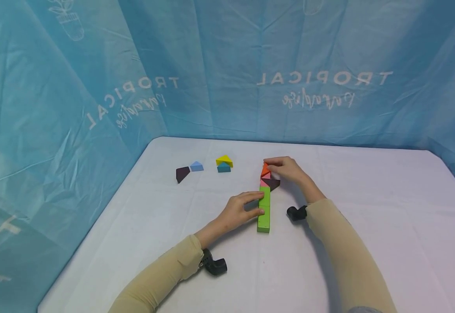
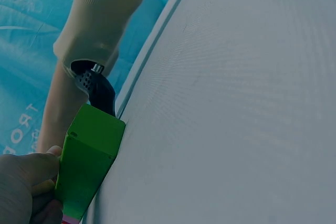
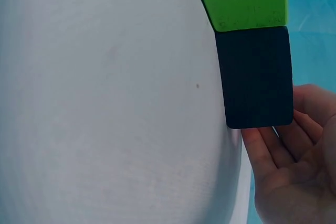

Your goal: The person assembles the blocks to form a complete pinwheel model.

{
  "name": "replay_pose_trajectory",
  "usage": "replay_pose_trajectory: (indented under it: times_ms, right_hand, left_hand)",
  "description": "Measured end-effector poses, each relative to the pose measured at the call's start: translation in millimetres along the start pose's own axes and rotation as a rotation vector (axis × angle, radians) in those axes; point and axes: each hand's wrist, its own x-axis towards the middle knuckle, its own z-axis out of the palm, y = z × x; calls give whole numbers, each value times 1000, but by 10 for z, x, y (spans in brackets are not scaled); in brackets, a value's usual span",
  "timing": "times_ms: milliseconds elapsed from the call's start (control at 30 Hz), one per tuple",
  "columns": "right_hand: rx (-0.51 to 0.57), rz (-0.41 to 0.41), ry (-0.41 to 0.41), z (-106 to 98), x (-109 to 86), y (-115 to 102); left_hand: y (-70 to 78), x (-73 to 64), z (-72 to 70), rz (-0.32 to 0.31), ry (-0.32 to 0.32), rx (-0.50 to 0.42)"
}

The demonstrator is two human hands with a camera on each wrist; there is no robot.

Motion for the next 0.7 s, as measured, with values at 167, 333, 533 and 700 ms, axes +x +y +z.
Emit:
replay_pose_trajectory:
  times_ms: [167,333,533,700]
  right_hand:
    - [0,-10,-10,9,2,-1]
    - [13,-15,-14,18,-2,6]
    - [12,-6,-9,28,-13,-21]
    - [33,-17,-1,21,-35,-62]
  left_hand:
    - [8,3,-5,-9,-4,-10]
    - [3,0,3,-8,-6,-1]
    - [-2,-4,6,-17,-12,-7]
    - [-4,-2,3,-16,-14,-9]
